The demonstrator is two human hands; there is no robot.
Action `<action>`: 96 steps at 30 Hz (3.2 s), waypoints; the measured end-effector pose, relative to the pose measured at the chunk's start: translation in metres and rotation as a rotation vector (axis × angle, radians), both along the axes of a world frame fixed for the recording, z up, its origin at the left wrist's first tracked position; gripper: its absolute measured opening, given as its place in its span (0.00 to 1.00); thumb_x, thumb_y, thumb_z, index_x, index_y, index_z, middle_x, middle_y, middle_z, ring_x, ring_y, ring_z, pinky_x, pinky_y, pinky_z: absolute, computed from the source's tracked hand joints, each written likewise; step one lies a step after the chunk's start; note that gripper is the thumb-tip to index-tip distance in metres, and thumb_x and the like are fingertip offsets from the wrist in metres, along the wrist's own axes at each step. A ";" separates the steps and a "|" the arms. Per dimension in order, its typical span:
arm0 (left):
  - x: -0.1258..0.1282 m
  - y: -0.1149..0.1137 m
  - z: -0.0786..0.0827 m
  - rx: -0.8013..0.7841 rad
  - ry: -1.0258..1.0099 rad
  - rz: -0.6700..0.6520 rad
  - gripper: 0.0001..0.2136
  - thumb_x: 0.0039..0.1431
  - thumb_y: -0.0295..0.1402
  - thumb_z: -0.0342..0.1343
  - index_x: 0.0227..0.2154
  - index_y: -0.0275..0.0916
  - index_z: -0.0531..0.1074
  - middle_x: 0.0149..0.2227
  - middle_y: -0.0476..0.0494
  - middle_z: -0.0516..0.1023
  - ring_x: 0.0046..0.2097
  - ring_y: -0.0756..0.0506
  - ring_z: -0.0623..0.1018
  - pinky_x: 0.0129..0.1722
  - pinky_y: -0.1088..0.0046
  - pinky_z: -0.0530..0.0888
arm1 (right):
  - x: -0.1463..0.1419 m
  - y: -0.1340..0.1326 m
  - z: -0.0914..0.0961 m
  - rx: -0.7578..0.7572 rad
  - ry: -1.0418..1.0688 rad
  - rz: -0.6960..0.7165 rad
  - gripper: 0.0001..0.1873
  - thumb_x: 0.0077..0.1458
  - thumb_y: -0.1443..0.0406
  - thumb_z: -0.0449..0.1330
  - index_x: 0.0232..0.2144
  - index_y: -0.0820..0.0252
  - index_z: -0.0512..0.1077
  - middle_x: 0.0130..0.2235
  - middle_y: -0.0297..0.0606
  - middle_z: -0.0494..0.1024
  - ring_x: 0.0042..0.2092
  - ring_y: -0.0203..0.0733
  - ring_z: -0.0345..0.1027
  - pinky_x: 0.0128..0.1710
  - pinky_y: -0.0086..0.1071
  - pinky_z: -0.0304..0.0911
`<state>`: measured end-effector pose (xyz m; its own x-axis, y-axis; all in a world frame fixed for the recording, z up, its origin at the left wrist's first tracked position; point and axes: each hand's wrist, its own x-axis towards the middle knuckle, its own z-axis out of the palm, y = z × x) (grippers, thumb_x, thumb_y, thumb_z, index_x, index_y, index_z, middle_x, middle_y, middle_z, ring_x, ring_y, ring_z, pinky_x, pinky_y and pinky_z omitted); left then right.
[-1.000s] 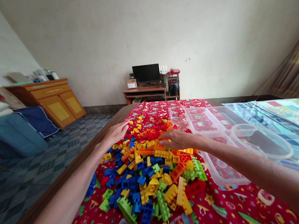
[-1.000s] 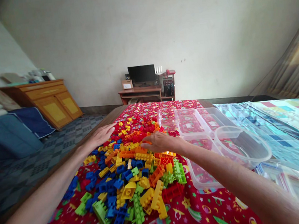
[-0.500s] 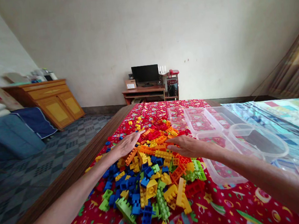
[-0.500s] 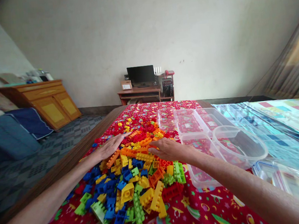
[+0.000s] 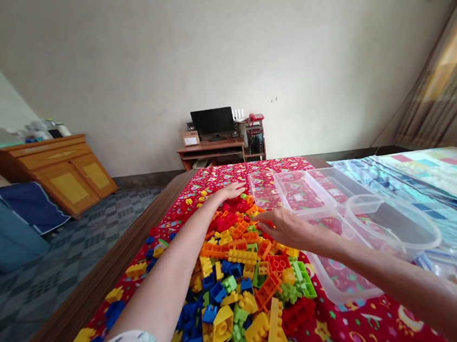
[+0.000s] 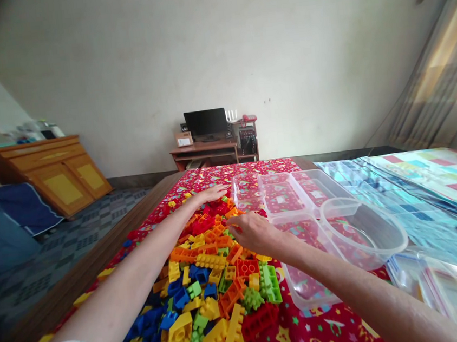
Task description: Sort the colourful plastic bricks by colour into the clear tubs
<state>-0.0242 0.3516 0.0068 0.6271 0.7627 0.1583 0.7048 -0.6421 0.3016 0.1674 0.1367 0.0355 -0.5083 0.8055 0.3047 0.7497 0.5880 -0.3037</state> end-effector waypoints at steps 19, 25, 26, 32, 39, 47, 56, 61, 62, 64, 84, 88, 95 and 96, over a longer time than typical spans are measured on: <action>-0.051 -0.182 0.043 -0.005 0.180 -0.356 0.21 0.66 0.39 0.41 0.57 0.38 0.65 0.60 0.38 0.65 0.62 0.43 0.63 0.62 0.66 0.58 | 0.005 -0.024 -0.027 0.033 -0.021 0.166 0.18 0.61 0.63 0.52 0.51 0.59 0.70 0.39 0.44 0.78 0.40 0.41 0.72 0.40 0.33 0.64; -0.080 -0.226 0.031 0.166 0.151 -0.153 0.17 0.64 0.39 0.46 0.52 0.45 0.70 0.59 0.43 0.68 0.58 0.42 0.69 0.58 0.63 0.64 | 0.004 -0.043 0.002 -0.028 -0.019 0.021 0.13 0.55 0.70 0.53 0.37 0.60 0.77 0.25 0.37 0.76 0.25 0.34 0.65 0.26 0.28 0.54; -0.082 -0.230 0.030 0.184 0.116 -0.106 0.17 0.64 0.39 0.46 0.51 0.43 0.71 0.56 0.43 0.71 0.56 0.43 0.71 0.57 0.64 0.66 | 0.004 -0.041 0.005 -0.007 -0.024 -0.047 0.14 0.54 0.70 0.53 0.37 0.61 0.77 0.24 0.37 0.75 0.24 0.34 0.65 0.26 0.28 0.53; -0.074 -0.239 0.028 0.195 0.041 0.013 0.16 0.61 0.35 0.48 0.49 0.41 0.72 0.49 0.43 0.76 0.50 0.44 0.74 0.53 0.68 0.69 | -0.018 -0.023 0.001 0.035 -0.122 -0.085 0.16 0.54 0.69 0.55 0.44 0.58 0.75 0.32 0.41 0.78 0.34 0.39 0.70 0.32 0.29 0.58; -0.058 -0.230 0.015 0.157 0.077 -0.025 0.14 0.60 0.30 0.49 0.47 0.40 0.72 0.45 0.42 0.76 0.47 0.45 0.75 0.49 0.70 0.70 | -0.037 -0.029 -0.012 0.000 -0.144 -0.121 0.13 0.55 0.62 0.58 0.41 0.62 0.73 0.39 0.45 0.77 0.43 0.44 0.70 0.41 0.32 0.62; -0.058 -0.226 0.014 0.215 0.049 0.057 0.09 0.58 0.29 0.51 0.35 0.37 0.76 0.36 0.42 0.76 0.38 0.45 0.76 0.40 0.71 0.71 | -0.010 -0.032 -0.017 0.070 -0.006 -0.171 0.14 0.56 0.65 0.55 0.44 0.63 0.72 0.40 0.45 0.77 0.43 0.42 0.70 0.43 0.32 0.61; -0.059 -0.224 0.020 0.144 -0.117 0.040 0.15 0.58 0.26 0.43 0.36 0.38 0.77 0.38 0.44 0.80 0.41 0.46 0.77 0.43 0.73 0.71 | 0.005 -0.036 0.009 -0.103 0.160 -0.159 0.20 0.45 0.76 0.53 0.41 0.62 0.74 0.38 0.42 0.79 0.38 0.40 0.71 0.37 0.29 0.61; -0.060 -0.229 0.023 0.146 -0.046 0.000 0.18 0.57 0.26 0.42 0.41 0.39 0.76 0.43 0.44 0.79 0.45 0.46 0.77 0.49 0.71 0.71 | 0.010 -0.035 0.005 -0.134 0.124 -0.110 0.23 0.44 0.77 0.51 0.41 0.61 0.75 0.36 0.41 0.80 0.36 0.39 0.72 0.36 0.29 0.62; -0.060 -0.231 0.024 0.139 -0.021 -0.027 0.18 0.57 0.26 0.42 0.42 0.39 0.76 0.45 0.44 0.78 0.46 0.47 0.76 0.50 0.72 0.70 | 0.010 -0.036 0.004 -0.147 0.116 -0.104 0.24 0.44 0.77 0.51 0.42 0.61 0.75 0.37 0.41 0.80 0.37 0.39 0.72 0.36 0.29 0.62; -0.061 -0.235 0.026 0.117 0.038 -0.081 0.19 0.56 0.26 0.43 0.45 0.39 0.74 0.50 0.44 0.76 0.51 0.46 0.74 0.54 0.71 0.69 | 0.010 -0.039 0.003 -0.177 0.094 -0.054 0.24 0.45 0.77 0.52 0.45 0.60 0.74 0.39 0.41 0.80 0.38 0.39 0.72 0.37 0.29 0.62; -0.053 -0.236 0.031 0.017 -0.300 0.204 0.15 0.55 0.34 0.49 0.42 0.38 0.76 0.36 0.45 0.81 0.36 0.46 0.79 0.38 0.73 0.75 | -0.020 -0.050 0.003 -0.216 0.485 -0.117 0.14 0.59 0.59 0.51 0.33 0.62 0.71 0.28 0.35 0.75 0.27 0.34 0.66 0.27 0.27 0.56; -0.064 -0.242 0.039 -0.039 -0.079 0.107 0.16 0.57 0.42 0.50 0.41 0.42 0.76 0.39 0.47 0.81 0.39 0.46 0.78 0.40 0.74 0.73 | -0.027 -0.058 0.000 -0.142 0.475 -0.126 0.08 0.54 0.63 0.55 0.37 0.60 0.69 0.32 0.36 0.76 0.33 0.37 0.68 0.31 0.28 0.58; -0.071 -0.251 0.043 -0.068 0.139 0.076 0.13 0.49 0.41 0.59 0.38 0.45 0.78 0.38 0.50 0.81 0.40 0.44 0.79 0.40 0.74 0.73 | -0.038 -0.069 -0.001 -0.163 0.404 -0.132 0.11 0.53 0.61 0.57 0.38 0.60 0.64 0.32 0.36 0.74 0.33 0.38 0.67 0.32 0.29 0.58; -0.068 -0.251 0.042 -0.072 0.107 0.091 0.12 0.50 0.41 0.58 0.37 0.44 0.78 0.37 0.50 0.82 0.39 0.44 0.79 0.39 0.73 0.73 | -0.041 -0.070 -0.002 -0.156 0.396 -0.118 0.10 0.54 0.59 0.56 0.36 0.59 0.64 0.31 0.36 0.73 0.33 0.38 0.67 0.31 0.29 0.58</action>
